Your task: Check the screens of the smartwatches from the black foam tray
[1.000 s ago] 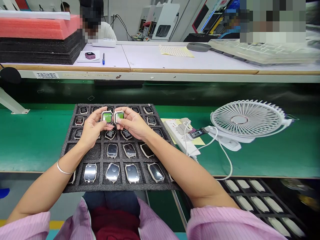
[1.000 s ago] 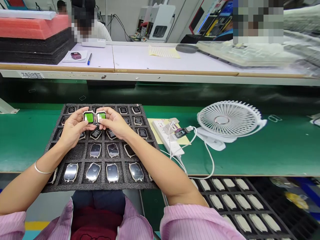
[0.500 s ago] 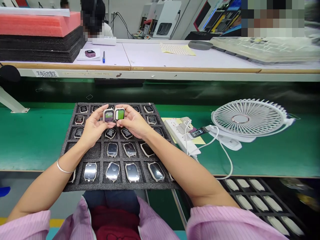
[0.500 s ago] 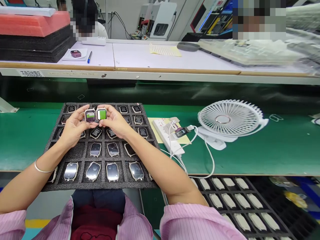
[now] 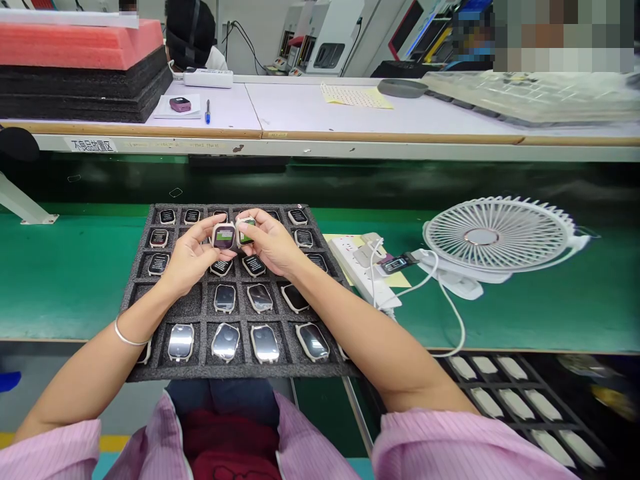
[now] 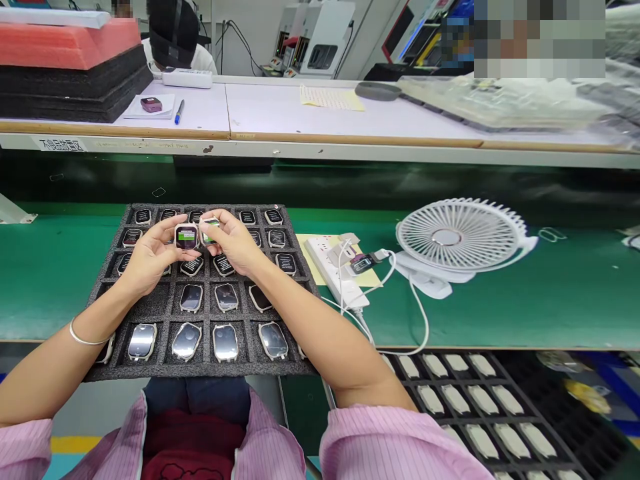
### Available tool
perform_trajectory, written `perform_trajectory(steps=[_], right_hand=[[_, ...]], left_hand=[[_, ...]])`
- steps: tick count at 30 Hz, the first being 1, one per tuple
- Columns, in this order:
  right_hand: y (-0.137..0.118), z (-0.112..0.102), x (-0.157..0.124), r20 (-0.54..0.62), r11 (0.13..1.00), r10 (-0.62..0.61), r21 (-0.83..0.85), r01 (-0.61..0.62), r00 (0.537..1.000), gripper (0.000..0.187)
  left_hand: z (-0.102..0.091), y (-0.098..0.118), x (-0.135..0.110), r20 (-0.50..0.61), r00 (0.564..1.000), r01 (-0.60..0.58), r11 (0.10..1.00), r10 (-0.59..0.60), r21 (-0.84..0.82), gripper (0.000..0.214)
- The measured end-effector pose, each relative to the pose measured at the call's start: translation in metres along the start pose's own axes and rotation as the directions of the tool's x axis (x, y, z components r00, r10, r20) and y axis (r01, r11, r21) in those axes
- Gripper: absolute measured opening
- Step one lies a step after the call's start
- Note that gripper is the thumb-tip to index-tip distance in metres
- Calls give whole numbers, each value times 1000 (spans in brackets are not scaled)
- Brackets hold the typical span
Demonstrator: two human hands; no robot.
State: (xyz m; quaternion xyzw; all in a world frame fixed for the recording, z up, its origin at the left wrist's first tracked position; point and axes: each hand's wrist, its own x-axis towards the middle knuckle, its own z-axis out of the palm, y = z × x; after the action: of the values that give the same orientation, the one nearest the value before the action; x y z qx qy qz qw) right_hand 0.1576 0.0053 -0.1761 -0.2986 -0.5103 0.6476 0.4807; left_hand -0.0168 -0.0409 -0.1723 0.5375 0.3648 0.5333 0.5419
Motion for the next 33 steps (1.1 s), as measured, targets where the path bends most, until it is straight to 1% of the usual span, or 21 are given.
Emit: perform_trajectory(steps=[6, 11, 14, 17, 20, 23, 25, 28, 31, 33], right_hand=[[-3, 1, -1, -35, 1000, 6, -6, -7, 999, 37], [-3, 1, 2, -39, 998, 42, 43, -40, 998, 37], [-4, 1, 2, -11, 994, 75, 78, -74, 997, 40], [-4, 1, -1, 4, 996, 75, 52, -75, 997, 39], [-4, 1, -3, 24, 998, 68, -7, -68, 997, 36], [-4, 1, -4, 74, 995, 101, 15, -103, 992, 27], [-5, 1, -3, 107, 987, 142, 63, -149, 984, 23], [-5, 0, -1, 130, 975, 178, 110, -193, 975, 30], [-5, -2, -1, 141, 975, 168, 118, -186, 975, 34], [-6, -2, -1, 154, 983, 135, 101, -152, 979, 40]], left_hand=[[2, 1, -1, 31, 999, 18, 1000, -19, 14, 56], [2, 3, -2, 32, 999, 40, 999, -40, 4, 56], [2, 6, -1, -10, 997, 71, 997, -72, -32, 50], [2, 8, 0, -70, 993, 93, 994, -96, -49, 42], [3, 9, 0, -125, 988, 89, 996, -90, -15, 34], [3, 8, 1, -166, 985, 65, 997, -56, 46, 30], [2, 7, 2, -177, 984, 47, 995, -31, 85, 32], [1, 4, 2, -165, 986, 28, 993, -10, 111, 41], [1, 2, 3, -133, 991, 38, 995, -25, 96, 53], [1, 5, 4, -114, 992, 57, 995, -48, 79, 60]])
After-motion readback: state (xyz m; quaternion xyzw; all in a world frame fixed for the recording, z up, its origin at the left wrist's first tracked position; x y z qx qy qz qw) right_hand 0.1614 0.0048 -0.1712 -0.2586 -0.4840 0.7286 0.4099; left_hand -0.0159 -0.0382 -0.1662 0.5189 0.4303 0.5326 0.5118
